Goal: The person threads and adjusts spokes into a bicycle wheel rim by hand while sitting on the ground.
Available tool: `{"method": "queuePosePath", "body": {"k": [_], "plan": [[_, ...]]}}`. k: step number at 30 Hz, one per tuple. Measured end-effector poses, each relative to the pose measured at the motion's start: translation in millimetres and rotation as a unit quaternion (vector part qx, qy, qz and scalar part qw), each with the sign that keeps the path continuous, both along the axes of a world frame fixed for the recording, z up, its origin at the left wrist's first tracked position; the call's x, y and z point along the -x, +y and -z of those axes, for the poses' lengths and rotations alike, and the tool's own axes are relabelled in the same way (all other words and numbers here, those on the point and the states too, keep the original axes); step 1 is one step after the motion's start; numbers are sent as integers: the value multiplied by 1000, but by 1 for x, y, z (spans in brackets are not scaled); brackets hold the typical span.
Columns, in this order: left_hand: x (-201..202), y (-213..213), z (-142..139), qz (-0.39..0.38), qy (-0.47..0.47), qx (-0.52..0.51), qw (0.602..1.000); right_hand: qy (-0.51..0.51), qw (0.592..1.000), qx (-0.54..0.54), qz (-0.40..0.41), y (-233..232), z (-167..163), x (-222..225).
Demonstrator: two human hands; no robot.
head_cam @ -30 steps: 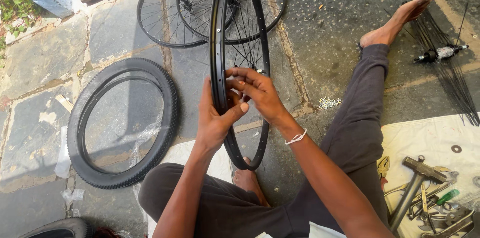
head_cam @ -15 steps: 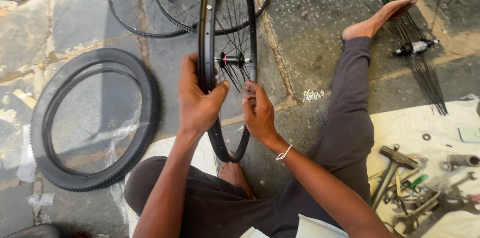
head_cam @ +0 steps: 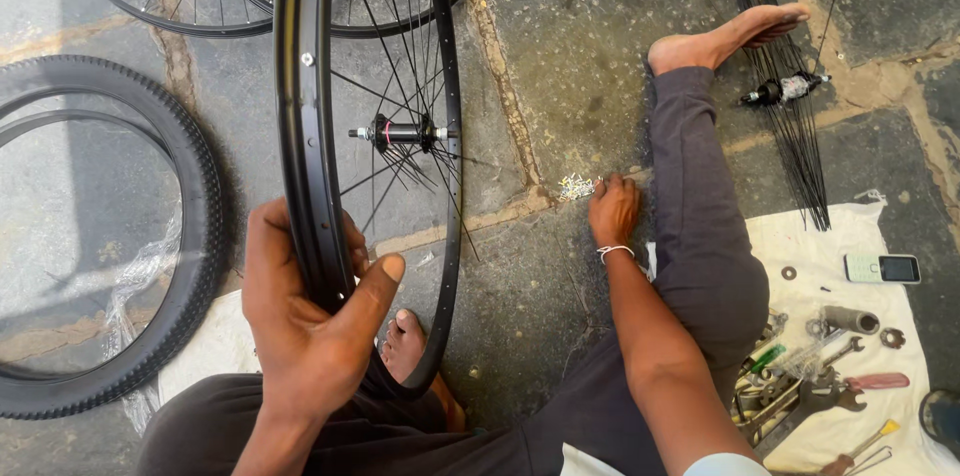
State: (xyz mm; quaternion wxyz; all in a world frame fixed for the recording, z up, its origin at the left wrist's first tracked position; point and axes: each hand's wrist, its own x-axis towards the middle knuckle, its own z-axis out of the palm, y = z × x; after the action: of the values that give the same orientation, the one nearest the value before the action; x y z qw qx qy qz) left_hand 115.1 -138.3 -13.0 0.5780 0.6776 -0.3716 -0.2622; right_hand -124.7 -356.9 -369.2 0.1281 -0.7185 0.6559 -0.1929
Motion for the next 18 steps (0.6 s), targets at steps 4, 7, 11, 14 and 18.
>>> {"method": "queuePosePath", "body": {"k": [4,7,11,14,18], "plan": [[1,-6,0,14,37,-27,999,88,995,-38,-21,-20,-3,-17],[-3,-7,0,22,110,-20,993,67,981,-181,-19,-38,-15,-26],[-7,-2,-7,38,157,-12,987,96,975,-145,-136,-37,-36,-30],[-6,9,-16,48,128,3,991,133,968,-134,-167,-17,-55,-30],[-5,19,-26,43,80,30,995,93,982,-128,-106,8,-78,-37]]}}
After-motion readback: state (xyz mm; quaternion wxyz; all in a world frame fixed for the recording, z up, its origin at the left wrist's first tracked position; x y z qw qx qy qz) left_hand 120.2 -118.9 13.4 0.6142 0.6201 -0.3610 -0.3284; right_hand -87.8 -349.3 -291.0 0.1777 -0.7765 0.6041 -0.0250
